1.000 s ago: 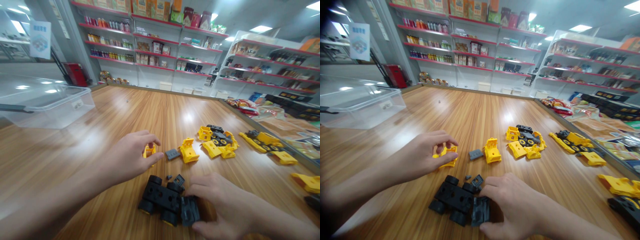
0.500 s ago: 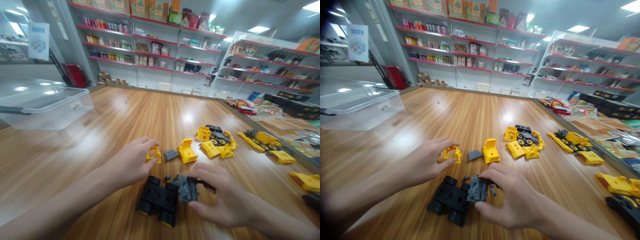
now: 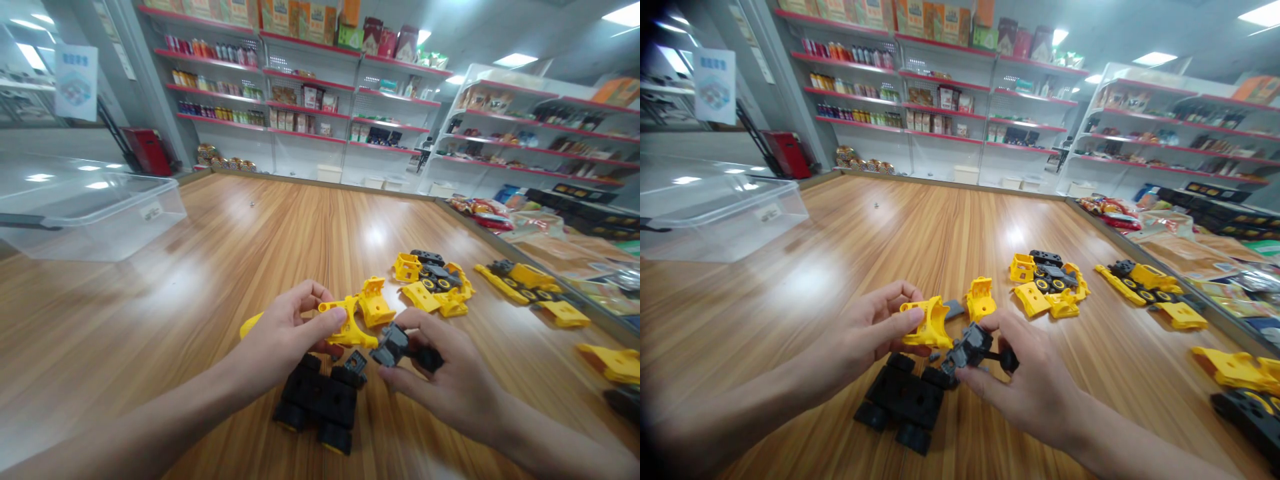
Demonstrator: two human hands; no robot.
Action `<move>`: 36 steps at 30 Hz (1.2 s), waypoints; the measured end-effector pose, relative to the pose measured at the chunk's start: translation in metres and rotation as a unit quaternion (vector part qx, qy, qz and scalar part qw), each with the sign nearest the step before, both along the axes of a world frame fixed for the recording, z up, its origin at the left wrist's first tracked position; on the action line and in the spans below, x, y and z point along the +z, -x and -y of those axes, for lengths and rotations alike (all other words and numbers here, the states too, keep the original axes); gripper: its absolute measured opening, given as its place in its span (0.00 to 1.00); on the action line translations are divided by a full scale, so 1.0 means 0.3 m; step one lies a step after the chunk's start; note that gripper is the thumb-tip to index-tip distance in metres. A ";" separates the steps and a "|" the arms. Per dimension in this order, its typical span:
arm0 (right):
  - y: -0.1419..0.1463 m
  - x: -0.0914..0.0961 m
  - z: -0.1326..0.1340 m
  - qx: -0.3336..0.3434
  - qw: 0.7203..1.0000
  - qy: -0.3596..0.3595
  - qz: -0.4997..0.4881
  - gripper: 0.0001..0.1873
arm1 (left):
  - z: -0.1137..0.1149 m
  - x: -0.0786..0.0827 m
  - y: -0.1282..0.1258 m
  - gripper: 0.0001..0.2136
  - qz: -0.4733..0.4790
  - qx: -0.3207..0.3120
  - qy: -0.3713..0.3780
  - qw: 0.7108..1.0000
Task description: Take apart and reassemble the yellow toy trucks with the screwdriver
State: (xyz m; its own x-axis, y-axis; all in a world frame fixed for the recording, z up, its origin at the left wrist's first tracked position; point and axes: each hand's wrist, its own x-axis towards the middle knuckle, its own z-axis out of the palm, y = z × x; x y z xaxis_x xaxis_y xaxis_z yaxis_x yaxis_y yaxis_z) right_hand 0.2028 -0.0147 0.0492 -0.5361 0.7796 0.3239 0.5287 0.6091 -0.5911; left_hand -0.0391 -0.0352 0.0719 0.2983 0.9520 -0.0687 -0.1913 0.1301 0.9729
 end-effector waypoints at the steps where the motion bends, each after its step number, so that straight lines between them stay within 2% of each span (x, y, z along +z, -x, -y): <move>1: -0.001 -0.001 -0.001 -0.003 1.000 -0.002 -0.004 0.16 | -0.003 -0.004 -0.001 0.12 0.016 -0.003 0.011 1.000; 7: -0.006 -0.002 -0.011 0.014 0.997 -0.074 -0.026 0.24 | -0.005 -0.014 -0.008 0.11 0.083 -0.024 0.088 0.992; 11: -0.006 -0.007 -0.010 -0.003 0.997 -0.071 -0.026 0.27 | -0.006 -0.024 -0.006 0.16 0.092 -0.040 0.112 0.989; 14: -0.002 -0.001 -0.009 -0.032 0.997 -0.067 -0.033 0.24 | -0.011 -0.027 -0.006 0.19 0.099 -0.053 0.131 0.985; 17: 0.006 0.010 -0.011 -0.020 0.996 -0.080 -0.034 0.19 | -0.009 -0.021 -0.011 0.21 0.097 -0.069 0.155 0.981; 20: 0.012 0.011 -0.010 -0.011 0.997 -0.067 -0.030 0.12 | 0.001 -0.014 -0.018 0.18 0.077 -0.074 0.168 0.980; 24: 0.011 0.003 -0.004 -0.010 0.998 -0.049 -0.047 0.12 | 0.011 -0.017 -0.023 0.13 0.069 -0.058 0.165 0.982; 28: 0.004 0.024 0.004 0.050 0.995 -0.073 -0.050 0.15 | 0.010 -0.025 -0.024 0.13 0.083 -0.044 0.151 0.984; 31: 0.000 0.047 0.010 0.082 0.994 -0.052 -0.046 0.13 | 0.009 -0.029 -0.022 0.14 0.080 -0.041 0.119 0.989; 33: 0.000 0.055 0.013 0.072 0.996 -0.017 -0.040 0.08 | 0.010 -0.033 -0.021 0.14 0.067 -0.046 0.092 0.992; 36: 0.008 0.054 0.013 0.038 0.998 0.031 -0.032 0.11 | 0.013 -0.040 -0.021 0.15 0.062 -0.061 0.062 0.994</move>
State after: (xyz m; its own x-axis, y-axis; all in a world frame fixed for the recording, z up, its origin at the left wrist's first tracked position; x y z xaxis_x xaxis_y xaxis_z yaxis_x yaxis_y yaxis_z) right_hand 0.2005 -0.0186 0.0653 -0.5732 0.7574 0.3127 0.4425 0.6073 -0.6598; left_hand -0.0328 -0.0391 0.0599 0.4242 0.8948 -0.1396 -0.2841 0.2778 0.9177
